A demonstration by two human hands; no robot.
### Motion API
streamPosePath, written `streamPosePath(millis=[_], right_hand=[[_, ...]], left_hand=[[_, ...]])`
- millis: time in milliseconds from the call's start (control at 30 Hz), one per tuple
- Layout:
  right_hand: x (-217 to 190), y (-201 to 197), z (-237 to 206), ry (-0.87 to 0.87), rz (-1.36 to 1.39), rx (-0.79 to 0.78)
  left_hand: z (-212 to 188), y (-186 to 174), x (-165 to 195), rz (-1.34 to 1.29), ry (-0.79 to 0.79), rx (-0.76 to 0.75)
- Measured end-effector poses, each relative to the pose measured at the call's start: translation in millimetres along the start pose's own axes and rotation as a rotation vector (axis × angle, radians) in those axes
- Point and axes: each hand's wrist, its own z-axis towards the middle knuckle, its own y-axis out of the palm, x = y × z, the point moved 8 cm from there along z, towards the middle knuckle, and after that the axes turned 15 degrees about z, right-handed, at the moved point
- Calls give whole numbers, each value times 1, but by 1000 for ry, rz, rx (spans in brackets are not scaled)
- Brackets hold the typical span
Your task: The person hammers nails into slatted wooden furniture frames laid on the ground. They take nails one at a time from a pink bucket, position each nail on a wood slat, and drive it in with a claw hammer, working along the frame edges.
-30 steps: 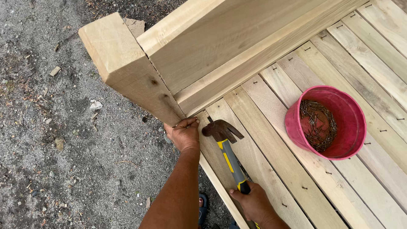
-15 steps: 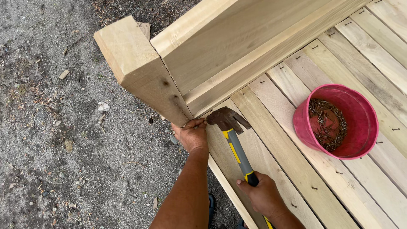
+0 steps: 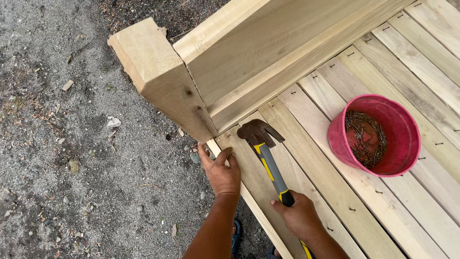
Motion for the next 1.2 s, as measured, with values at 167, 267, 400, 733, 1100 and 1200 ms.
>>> streamPosePath(millis=[167,267,400,733,1100,1200], right_hand=[[1,2,-2,-7,98,-24],[-11,12,4,-95,-24,-31],[-2,18,7,30,43,-50],[0,20,6,155,67,-42],[-12,17,4,75,-3,-12],[-10,10,5,49,-6,8]], left_hand=[[-26,1,1,149,20,-33],[-23,1,4,191,35,-41],[-24,0,6,171,41,-65],[-20,0,8,201,55,-58],[-19,-2,11,293,64,-105],[-19,-1,10,278,50,-140]])
